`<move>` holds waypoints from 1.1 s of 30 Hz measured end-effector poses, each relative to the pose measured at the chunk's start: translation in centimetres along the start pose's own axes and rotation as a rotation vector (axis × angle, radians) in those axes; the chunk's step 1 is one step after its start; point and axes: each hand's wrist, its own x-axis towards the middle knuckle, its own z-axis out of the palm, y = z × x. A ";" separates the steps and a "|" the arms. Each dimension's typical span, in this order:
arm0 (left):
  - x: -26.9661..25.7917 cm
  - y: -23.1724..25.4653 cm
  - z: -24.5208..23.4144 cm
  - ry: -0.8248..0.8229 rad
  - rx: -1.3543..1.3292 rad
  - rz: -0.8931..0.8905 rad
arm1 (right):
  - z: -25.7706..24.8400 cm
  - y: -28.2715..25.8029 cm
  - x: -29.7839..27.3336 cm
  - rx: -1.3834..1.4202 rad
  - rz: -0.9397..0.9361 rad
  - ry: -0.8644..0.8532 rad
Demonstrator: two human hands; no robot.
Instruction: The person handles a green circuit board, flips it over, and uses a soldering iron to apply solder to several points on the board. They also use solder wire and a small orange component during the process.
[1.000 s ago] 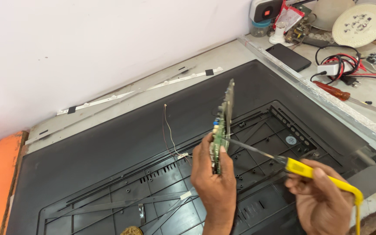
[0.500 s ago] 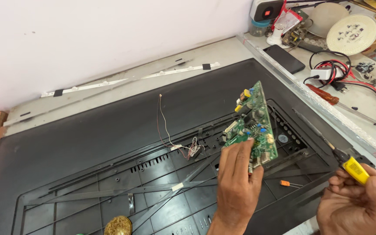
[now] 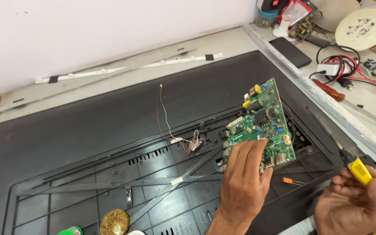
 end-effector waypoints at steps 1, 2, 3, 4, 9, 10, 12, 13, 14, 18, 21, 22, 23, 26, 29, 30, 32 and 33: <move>-0.1 0.0 0.0 0.000 0.015 0.018 | 0.0 -0.1 0.1 0.013 0.007 -0.005; -0.1 0.0 0.1 -0.011 0.022 0.028 | -0.1 -0.3 0.2 0.024 0.011 -0.009; -0.2 0.0 0.2 -0.021 0.029 0.037 | -0.1 -0.5 0.4 0.053 0.036 -0.009; -0.3 -0.1 0.2 -0.031 0.036 0.050 | -0.1 -0.6 0.4 0.058 0.046 -0.008; -0.2 0.0 0.2 -0.063 0.044 0.086 | 0.3 -1.0 0.3 0.043 0.064 0.011; -0.1 0.0 0.2 -0.060 0.044 0.088 | 0.4 -1.0 0.3 0.046 0.070 0.015; -0.1 0.0 0.2 -0.049 0.056 0.079 | 0.4 -1.1 0.3 0.047 0.081 0.019; 0.0 0.1 0.2 -0.044 0.063 0.075 | 0.3 -1.1 0.4 0.053 0.084 0.014; 0.0 0.0 0.1 -0.027 0.031 0.052 | 0.3 -1.0 0.3 0.062 0.089 0.009; 0.7 0.0 -0.6 0.114 -0.033 -0.057 | -0.1 -0.7 0.3 0.072 0.067 -0.028; 1.4 0.0 -1.2 0.257 -0.081 -0.291 | -0.5 -0.2 0.2 0.099 0.059 -0.023; 1.6 0.0 -1.4 0.301 -0.104 -0.392 | -0.6 0.1 0.2 0.090 0.051 -0.019; 1.8 0.0 -1.6 0.366 -0.153 -0.426 | -0.7 0.3 0.2 0.080 0.043 -0.015; 2.6 0.2 -1.6 0.598 -0.483 -0.597 | -1.2 1.0 0.1 0.045 0.033 -0.010; 2.9 0.3 -1.5 0.811 -1.009 -0.895 | -1.8 1.4 0.1 0.091 0.070 -0.032; 2.9 0.4 -1.4 0.837 -1.055 -0.991 | -1.9 1.5 0.0 0.058 0.050 -0.057; 2.7 0.7 -1.2 0.863 -1.105 -1.101 | -2.0 1.6 0.0 0.032 0.046 -0.069; 2.6 0.8 -1.0 0.865 -1.109 -1.114 | -2.0 1.6 -0.1 0.038 0.062 -0.056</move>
